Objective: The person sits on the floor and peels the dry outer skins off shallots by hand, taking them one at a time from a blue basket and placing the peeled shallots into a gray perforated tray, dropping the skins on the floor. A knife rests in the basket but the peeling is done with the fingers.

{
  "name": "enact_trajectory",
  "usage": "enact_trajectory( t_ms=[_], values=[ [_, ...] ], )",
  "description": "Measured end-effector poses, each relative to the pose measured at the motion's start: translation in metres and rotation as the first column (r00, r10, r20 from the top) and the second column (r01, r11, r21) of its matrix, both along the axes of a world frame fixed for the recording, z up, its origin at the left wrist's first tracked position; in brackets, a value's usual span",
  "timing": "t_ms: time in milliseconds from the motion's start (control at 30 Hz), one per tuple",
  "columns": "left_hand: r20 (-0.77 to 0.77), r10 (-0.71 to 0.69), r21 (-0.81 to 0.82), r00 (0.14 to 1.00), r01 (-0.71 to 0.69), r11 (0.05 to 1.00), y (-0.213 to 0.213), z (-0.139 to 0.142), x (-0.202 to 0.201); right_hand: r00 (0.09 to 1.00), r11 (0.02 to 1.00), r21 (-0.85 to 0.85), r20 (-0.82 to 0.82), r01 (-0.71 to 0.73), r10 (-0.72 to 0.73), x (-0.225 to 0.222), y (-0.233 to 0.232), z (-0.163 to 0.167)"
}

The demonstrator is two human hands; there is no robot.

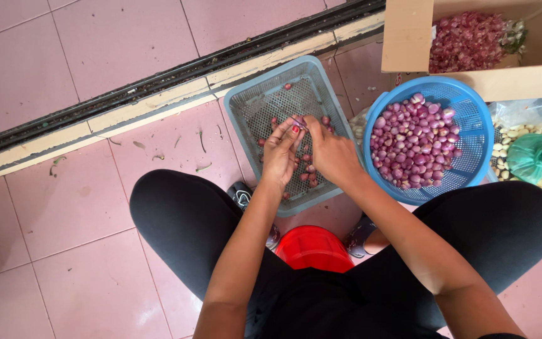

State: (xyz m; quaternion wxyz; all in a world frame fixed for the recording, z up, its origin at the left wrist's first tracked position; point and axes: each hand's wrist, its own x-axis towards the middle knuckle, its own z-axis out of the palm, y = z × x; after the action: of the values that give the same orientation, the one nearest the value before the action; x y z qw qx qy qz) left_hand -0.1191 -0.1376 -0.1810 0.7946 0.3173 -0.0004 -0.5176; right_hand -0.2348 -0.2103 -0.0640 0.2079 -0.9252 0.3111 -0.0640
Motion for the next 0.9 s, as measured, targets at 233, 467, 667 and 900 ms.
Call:
enact_trajectory(
  t_ms=[233, 467, 667, 900],
  values=[
    [-0.008, -0.027, 0.036, 1.0, 0.027, 0.999, 0.0, 0.003, -0.001, 0.999, 0.997, 0.062, -0.018, 0.047, -0.046, -0.003, -0.012, -0.001],
    [-0.021, 0.002, 0.036, 1.0, -0.001, 0.999, -0.006, 0.002, -0.004, 1.0, 1.0, -0.011, 0.004, -0.005, 0.005, -0.005, -0.009, -0.007],
    [-0.011, -0.052, 0.073, 0.999, 0.053, 0.996, -0.003, 0.001, 0.0, 1.0, 0.995, -0.096, 0.014, 0.0, 0.002, -0.004, -0.012, -0.016],
    [-0.024, -0.029, 0.062, 0.999, 0.031, 0.998, -0.005, 0.003, -0.001, 0.991, 0.994, 0.043, -0.088, 0.105, -0.101, -0.005, -0.019, -0.009]
  ],
)
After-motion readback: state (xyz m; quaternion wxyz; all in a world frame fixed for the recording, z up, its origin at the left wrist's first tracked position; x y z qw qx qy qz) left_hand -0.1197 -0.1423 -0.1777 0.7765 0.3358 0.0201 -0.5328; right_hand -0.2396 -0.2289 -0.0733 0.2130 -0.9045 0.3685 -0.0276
